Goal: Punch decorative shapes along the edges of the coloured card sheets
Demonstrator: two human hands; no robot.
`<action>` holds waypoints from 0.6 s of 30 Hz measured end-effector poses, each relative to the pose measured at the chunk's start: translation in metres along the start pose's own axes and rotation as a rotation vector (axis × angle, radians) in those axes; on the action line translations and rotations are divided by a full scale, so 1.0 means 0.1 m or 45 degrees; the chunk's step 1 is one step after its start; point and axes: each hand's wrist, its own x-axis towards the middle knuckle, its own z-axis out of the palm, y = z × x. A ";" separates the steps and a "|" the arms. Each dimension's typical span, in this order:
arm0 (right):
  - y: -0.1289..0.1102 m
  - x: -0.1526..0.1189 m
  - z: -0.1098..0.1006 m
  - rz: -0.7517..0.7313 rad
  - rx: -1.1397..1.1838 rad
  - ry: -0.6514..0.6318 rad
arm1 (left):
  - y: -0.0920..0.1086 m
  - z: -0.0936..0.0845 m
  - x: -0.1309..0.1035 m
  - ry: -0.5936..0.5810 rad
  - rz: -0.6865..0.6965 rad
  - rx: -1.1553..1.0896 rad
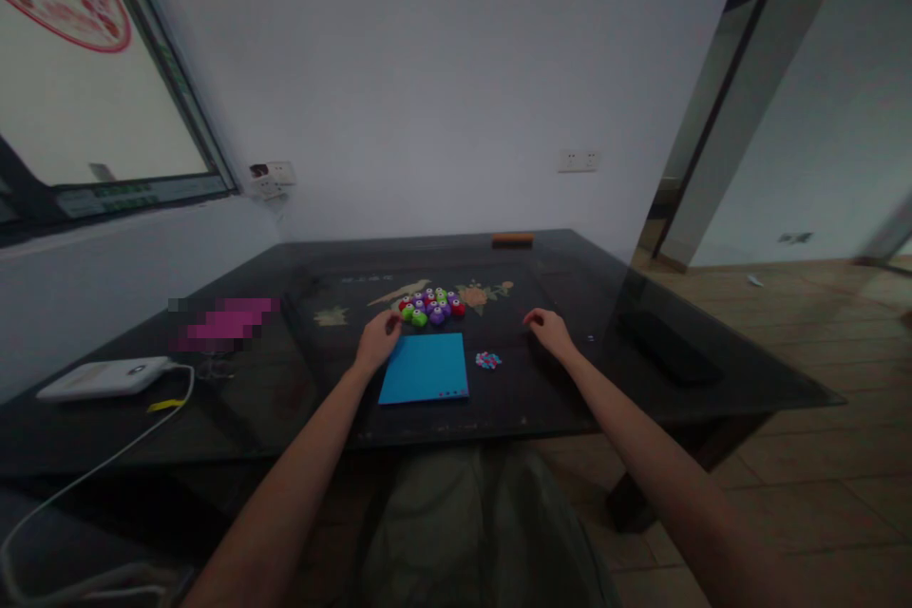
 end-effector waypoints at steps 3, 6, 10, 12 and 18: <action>-0.01 0.00 0.00 0.003 -0.010 -0.014 | 0.03 -0.01 -0.02 -0.105 0.153 0.025; 0.00 -0.01 0.00 0.005 -0.026 -0.015 | 0.08 -0.03 -0.04 -0.186 0.268 0.044; 0.00 -0.01 0.01 0.000 -0.012 -0.005 | 0.11 -0.05 -0.06 -0.294 0.277 0.054; -0.01 -0.01 0.01 0.007 -0.008 0.001 | 0.11 -0.06 -0.06 -0.343 0.231 0.067; -0.01 -0.01 0.00 -0.001 -0.026 -0.015 | 0.14 -0.07 -0.07 -0.413 0.070 0.162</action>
